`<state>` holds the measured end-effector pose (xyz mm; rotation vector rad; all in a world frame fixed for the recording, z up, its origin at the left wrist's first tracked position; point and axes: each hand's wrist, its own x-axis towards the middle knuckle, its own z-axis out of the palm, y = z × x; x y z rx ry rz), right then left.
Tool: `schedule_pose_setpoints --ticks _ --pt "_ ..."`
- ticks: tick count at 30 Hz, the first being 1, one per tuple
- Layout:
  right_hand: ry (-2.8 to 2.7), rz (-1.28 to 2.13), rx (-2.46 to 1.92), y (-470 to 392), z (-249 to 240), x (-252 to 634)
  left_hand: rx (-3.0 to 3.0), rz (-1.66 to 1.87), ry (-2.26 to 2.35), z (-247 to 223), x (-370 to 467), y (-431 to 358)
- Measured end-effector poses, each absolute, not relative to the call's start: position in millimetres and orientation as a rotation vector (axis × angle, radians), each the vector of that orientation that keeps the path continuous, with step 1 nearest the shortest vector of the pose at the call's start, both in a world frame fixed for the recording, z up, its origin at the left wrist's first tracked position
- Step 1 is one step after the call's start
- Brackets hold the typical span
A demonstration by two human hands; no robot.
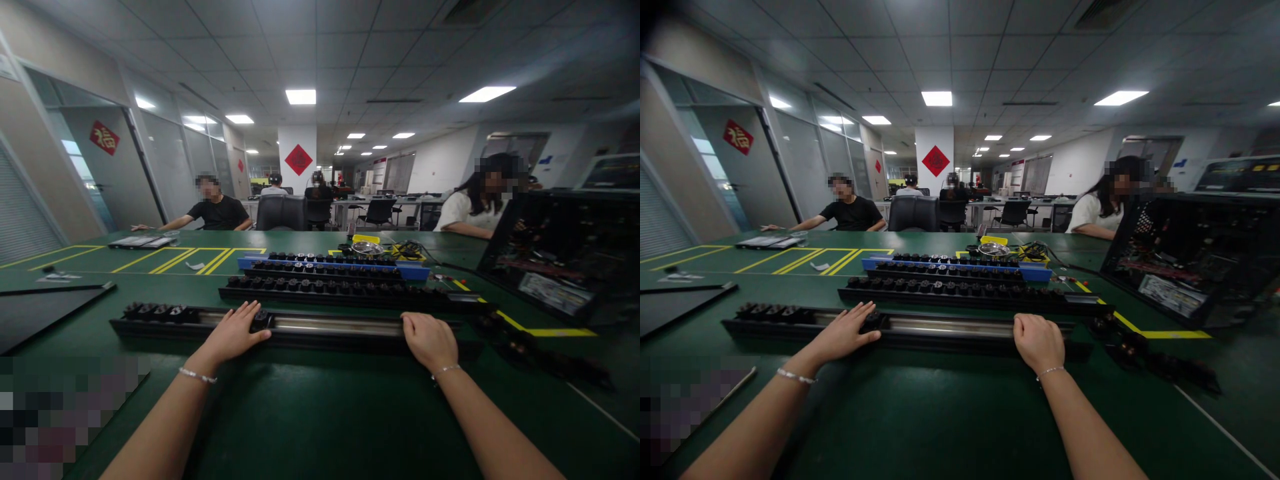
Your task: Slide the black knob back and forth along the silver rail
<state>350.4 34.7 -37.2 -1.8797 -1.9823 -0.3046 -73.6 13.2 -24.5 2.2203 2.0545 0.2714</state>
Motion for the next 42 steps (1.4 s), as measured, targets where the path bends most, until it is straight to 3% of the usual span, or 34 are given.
schedule_pose_setpoints --ticks 42 --pt "-1.980 -0.340 -1.886 35.1 -37.2 349.1 2.462 0.146 1.951 -24.2 -34.1 5.3"
